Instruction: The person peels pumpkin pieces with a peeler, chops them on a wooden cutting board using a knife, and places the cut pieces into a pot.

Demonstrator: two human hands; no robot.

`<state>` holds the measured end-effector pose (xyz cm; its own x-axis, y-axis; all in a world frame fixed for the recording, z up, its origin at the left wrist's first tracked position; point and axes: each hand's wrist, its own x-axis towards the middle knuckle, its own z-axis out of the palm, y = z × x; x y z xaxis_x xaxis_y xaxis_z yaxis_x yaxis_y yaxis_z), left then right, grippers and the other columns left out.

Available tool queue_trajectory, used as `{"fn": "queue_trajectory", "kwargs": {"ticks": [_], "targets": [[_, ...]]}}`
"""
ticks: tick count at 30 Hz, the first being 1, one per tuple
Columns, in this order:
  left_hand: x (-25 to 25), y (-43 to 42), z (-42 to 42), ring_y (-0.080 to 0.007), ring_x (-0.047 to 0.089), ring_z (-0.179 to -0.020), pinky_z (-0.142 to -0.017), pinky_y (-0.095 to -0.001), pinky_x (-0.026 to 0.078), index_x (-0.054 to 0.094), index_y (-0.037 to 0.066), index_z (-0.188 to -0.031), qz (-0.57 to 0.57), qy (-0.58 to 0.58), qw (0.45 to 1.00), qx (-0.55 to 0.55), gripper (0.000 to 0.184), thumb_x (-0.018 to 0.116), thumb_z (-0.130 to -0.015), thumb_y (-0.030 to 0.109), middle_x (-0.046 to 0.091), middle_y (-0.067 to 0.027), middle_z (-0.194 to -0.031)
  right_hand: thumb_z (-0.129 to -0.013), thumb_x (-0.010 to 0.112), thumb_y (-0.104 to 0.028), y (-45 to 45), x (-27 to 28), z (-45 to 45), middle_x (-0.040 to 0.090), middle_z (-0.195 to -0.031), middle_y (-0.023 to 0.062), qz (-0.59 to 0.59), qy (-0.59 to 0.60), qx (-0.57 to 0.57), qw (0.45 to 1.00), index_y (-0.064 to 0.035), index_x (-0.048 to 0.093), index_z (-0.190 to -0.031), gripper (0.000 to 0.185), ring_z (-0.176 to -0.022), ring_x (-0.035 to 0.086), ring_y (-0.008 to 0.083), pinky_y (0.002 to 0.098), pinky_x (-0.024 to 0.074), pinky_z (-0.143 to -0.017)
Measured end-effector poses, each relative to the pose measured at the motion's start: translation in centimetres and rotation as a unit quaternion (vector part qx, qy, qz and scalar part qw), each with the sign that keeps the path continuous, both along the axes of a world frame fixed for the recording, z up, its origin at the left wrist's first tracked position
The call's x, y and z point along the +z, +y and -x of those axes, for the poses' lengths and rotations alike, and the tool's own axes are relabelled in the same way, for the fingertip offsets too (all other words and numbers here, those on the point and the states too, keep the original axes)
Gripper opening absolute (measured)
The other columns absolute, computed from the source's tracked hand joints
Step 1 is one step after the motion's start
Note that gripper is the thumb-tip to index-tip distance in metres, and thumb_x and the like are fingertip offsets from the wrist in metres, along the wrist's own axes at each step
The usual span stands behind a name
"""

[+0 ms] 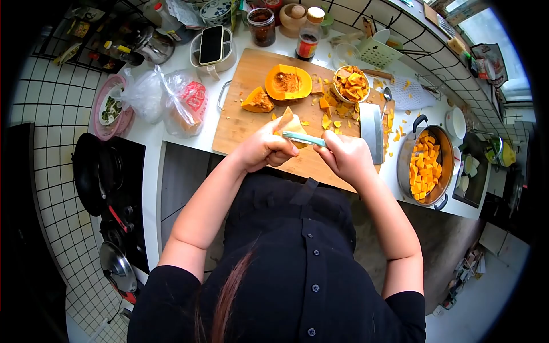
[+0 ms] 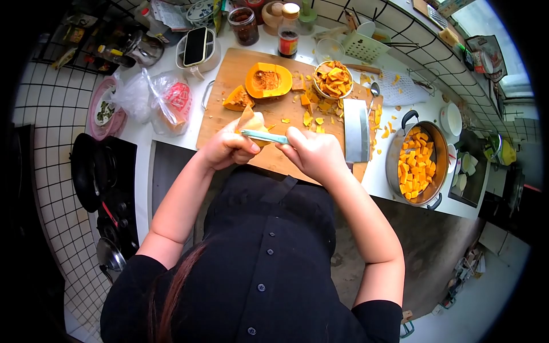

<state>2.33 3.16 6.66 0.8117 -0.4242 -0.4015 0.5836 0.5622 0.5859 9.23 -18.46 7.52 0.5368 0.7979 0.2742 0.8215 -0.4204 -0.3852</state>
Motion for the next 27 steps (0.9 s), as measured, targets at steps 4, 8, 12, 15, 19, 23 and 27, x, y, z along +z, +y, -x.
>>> {"fn": "queue_trajectory", "kwargs": {"ticks": [4, 8, 12, 15, 19, 23, 27], "targets": [[-0.2, -0.1, -0.1, -0.0036, 0.026, -0.039, -0.037, -0.0202, 0.017, 0.040, 0.012, -0.094, 0.022, 0.011, 1.000, 0.001, 0.028, 0.057, -0.077, -0.002, 0.033, 0.0042, -0.056, -0.085, 0.064, -0.032, 0.0, -0.4, -0.1, 0.052, -0.059, 0.0060, 0.007, -0.016, -0.010, 1.000, -0.0094, 0.047, -0.079, 0.029, -0.052, 0.057, 0.0235, 0.0350, 0.0433, -0.044], [-0.3, 0.1, -0.2, -0.0034, 0.025, -0.039, -0.037, -0.0202, 0.016, 0.041, 0.012, -0.091, 0.036, 0.021, 0.999, -0.009, 0.024, 0.057, -0.078, -0.001, 0.033, 0.0047, -0.056, -0.085, 0.064, -0.032, 0.0, -0.6, -0.3, 0.052, -0.058, 0.0052, 0.024, -0.031, -0.020, 0.999, -0.0098, 0.047, -0.079, 0.029, -0.052, 0.057, 0.0232, 0.0349, 0.0436, -0.044], [-0.7, 0.2, -0.1, -0.0033, 0.026, -0.040, -0.037, -0.0198, 0.016, 0.042, 0.011, -0.093, 0.054, 0.031, 0.998, -0.001, 0.025, 0.057, -0.078, 0.000, 0.033, 0.0050, -0.057, -0.085, 0.064, -0.029, 0.2, -0.8, -0.4, 0.052, -0.057, 0.0068, 0.023, -0.024, -0.029, 0.999, -0.0093, 0.047, -0.078, 0.028, -0.051, 0.056, 0.0254, 0.0362, 0.0434, -0.044], [-1.1, 0.2, 0.2, -0.0031, 0.026, -0.040, -0.037, -0.0191, 0.016, 0.042, 0.011, -0.096, 0.052, 0.040, 0.998, 0.016, 0.026, 0.058, -0.077, 0.001, 0.033, 0.0052, -0.057, -0.087, 0.062, -0.024, -0.2, -3.3, -0.8, 0.053, -0.057, 0.0123, 0.011, 0.013, -0.100, 0.995, -0.0066, 0.047, -0.077, 0.025, -0.052, 0.056, 0.0314, 0.0386, 0.0433, -0.045], [0.0, -0.6, 2.7, -0.0021, 0.026, -0.041, -0.038, -0.0183, 0.017, 0.044, 0.011, -0.097, 0.081, 0.049, 0.995, -0.036, 0.026, 0.060, -0.078, 0.003, 0.035, 0.0050, -0.058, -0.093, 0.054, -0.029, -5.7, -5.4, -5.9, 0.056, -0.054, 0.0167, 0.062, 0.060, -0.267, 0.960, -0.0069, 0.056, -0.084, 0.024, -0.053, 0.060, 0.0339, 0.0424, 0.0459, -0.047], [-2.1, 0.1, 2.5, -0.0015, 0.027, -0.042, -0.038, -0.0183, 0.016, 0.048, 0.010, -0.088, -0.003, 0.087, 0.996, 0.005, 0.018, 0.063, -0.078, 0.008, 0.038, 0.0043, -0.060, -0.092, 0.054, -0.028, -6.0, -4.2, -3.4, 0.057, -0.061, 0.0197, 0.041, 0.178, -0.205, 0.962, -0.0061, 0.054, -0.086, 0.023, -0.058, 0.058, 0.0392, 0.0453, 0.0447, -0.050], [-0.3, -1.6, 1.5, -0.0015, 0.026, -0.041, -0.038, -0.0196, 0.016, 0.050, 0.010, -0.089, -0.106, 0.065, 0.992, -0.010, 0.017, 0.064, -0.078, 0.011, 0.038, 0.0053, -0.058, -0.093, 0.052, -0.029, -2.1, -1.2, 0.2, 0.056, -0.063, 0.0190, 0.015, 0.303, -0.141, 0.942, -0.0067, 0.052, -0.088, 0.023, -0.062, 0.058, 0.0393, 0.0461, 0.0441, -0.054]]}}
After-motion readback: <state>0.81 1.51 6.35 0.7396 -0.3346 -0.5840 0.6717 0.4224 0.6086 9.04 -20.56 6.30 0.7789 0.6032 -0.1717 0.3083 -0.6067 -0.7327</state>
